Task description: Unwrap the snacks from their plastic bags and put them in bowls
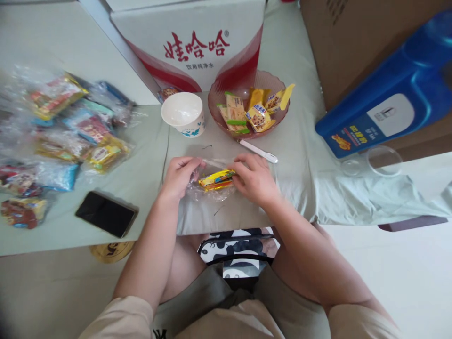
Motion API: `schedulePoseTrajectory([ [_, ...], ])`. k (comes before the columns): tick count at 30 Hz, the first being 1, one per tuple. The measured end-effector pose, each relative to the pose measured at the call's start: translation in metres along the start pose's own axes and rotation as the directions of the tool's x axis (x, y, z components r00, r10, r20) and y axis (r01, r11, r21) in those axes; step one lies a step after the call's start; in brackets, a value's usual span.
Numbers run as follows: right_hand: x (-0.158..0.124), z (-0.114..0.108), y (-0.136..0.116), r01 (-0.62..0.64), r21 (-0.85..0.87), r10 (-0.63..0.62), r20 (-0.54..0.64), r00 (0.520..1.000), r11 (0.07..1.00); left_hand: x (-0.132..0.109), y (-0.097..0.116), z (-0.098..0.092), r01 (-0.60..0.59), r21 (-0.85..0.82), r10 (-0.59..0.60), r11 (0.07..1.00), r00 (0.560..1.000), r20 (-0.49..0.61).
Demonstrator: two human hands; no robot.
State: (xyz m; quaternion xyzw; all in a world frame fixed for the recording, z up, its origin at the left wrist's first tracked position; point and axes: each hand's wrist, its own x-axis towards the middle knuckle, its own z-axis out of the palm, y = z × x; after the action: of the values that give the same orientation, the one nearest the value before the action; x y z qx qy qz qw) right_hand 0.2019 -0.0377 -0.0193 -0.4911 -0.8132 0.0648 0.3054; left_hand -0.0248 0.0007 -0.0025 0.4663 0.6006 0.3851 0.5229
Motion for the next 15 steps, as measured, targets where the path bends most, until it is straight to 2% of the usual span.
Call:
schedulePoseTrajectory([
  [3, -0.001, 0.001, -0.007, 0.042, 0.034, -0.041, -0.004, 0.999, 0.999, 0.000, 0.003, -0.001, 0.011, -0.101, -0.015, 0.995, 0.999, -0.038],
  [7, -0.003, 0.009, -0.018, 0.070, 0.079, -0.068, -0.029, 0.997, 0.994, 0.001, 0.005, -0.002, 0.035, -0.262, -0.044, 0.964, 0.999, -0.028],
  [10, -0.002, 0.015, -0.027, 0.105, 0.104, -0.112, 0.065, 0.992, 0.989, 0.003, 0.006, -0.001, 0.072, -0.376, -0.081, 0.924, 0.997, -0.009],
  [12, -0.002, 0.017, -0.033, 0.111, 0.074, -0.120, 0.130, 0.984, 0.991, 0.003, 0.007, 0.000, 0.105, -0.442, -0.110, 0.891, 0.994, 0.013],
  [15, -0.001, 0.018, -0.045, 0.027, -0.092, -0.017, 0.116, 0.993, 0.995, 0.000, 0.013, 0.001, 0.160, -0.523, -0.152, 0.837, 0.987, 0.059],
])
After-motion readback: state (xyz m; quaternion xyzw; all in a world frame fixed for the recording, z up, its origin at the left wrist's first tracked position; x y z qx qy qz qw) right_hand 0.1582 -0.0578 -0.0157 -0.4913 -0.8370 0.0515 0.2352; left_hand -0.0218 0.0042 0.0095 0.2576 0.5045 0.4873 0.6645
